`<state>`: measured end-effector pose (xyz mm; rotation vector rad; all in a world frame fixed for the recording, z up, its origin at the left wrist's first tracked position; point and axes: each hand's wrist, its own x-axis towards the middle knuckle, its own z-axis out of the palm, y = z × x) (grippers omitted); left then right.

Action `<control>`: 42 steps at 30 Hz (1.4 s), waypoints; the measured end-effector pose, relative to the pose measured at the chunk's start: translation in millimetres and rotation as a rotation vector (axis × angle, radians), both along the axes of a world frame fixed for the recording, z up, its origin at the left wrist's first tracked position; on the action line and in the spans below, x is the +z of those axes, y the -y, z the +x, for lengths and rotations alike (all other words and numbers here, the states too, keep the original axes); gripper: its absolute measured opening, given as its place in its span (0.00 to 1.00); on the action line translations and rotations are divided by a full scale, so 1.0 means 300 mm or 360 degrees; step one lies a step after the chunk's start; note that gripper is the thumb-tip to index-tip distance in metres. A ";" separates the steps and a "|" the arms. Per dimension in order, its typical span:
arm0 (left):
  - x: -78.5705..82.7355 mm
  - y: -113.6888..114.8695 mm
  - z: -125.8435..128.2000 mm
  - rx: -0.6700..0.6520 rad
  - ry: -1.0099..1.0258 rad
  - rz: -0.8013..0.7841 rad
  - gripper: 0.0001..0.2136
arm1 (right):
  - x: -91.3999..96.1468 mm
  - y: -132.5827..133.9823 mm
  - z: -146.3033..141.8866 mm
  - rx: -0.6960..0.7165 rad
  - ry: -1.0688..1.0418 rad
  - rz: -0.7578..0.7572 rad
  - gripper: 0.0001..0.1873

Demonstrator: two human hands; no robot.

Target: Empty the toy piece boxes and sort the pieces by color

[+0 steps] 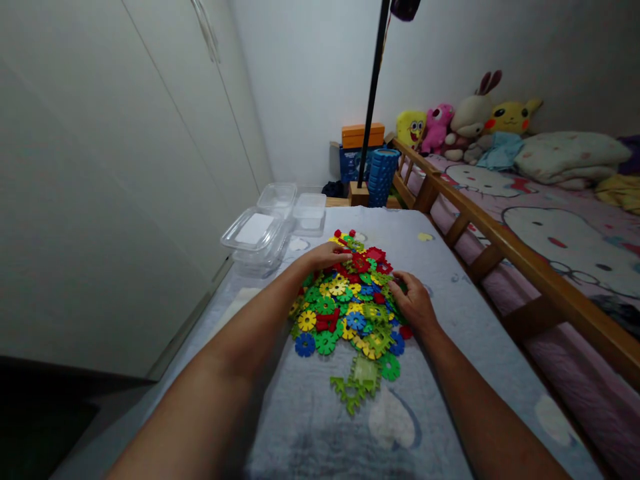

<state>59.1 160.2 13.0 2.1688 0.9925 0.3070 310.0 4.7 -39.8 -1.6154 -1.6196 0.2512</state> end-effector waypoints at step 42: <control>-0.079 0.456 -0.139 0.0915 -0.0139 0.0717 0.35 | 0.171 -0.643 -0.298 0.0149 0.0676 -0.0712 0.42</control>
